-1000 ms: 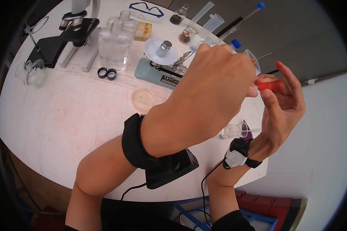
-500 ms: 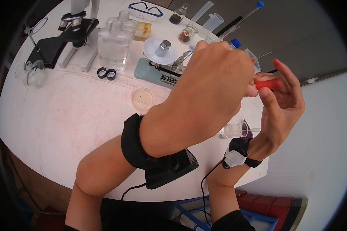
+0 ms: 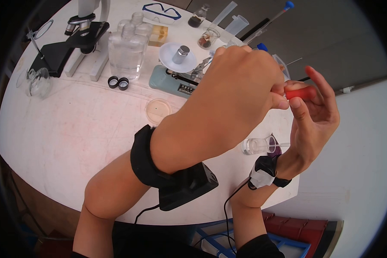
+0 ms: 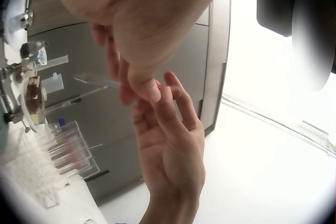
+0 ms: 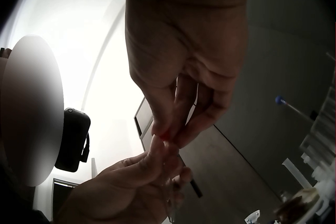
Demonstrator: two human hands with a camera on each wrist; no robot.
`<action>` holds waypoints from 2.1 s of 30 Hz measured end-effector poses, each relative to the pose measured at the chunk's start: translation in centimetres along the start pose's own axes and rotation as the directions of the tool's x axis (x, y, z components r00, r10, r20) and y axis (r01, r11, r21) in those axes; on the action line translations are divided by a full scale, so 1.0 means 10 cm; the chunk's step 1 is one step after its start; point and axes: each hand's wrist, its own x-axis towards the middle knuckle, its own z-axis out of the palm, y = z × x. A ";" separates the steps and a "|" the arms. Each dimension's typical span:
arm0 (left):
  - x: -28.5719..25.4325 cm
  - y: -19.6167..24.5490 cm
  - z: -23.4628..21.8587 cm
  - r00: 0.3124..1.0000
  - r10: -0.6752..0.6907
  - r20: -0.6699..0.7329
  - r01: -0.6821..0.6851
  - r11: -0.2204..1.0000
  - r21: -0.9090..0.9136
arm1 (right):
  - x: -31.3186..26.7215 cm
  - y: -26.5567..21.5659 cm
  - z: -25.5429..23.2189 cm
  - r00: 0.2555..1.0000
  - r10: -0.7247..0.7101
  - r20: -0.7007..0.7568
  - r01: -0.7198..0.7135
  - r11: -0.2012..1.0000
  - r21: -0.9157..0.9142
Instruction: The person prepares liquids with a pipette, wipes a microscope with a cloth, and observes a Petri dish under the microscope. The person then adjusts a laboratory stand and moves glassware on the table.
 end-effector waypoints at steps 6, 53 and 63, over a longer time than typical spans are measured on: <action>0.00 0.01 -0.08 0.998 -0.068 0.014 0.069 0.993 -0.095 | -0.01 -0.03 0.04 1.000 -0.019 -0.012 0.019 1.000 -0.003; -0.15 0.17 -0.10 0.998 -0.022 -0.063 0.022 1.000 0.002 | -0.28 -0.11 0.07 0.999 -0.051 -0.017 0.051 0.999 -0.018; -0.14 0.19 -0.11 0.997 -0.020 -0.069 0.019 1.000 -0.021 | -0.30 -0.11 0.06 0.998 -0.047 -0.047 0.045 0.998 -0.041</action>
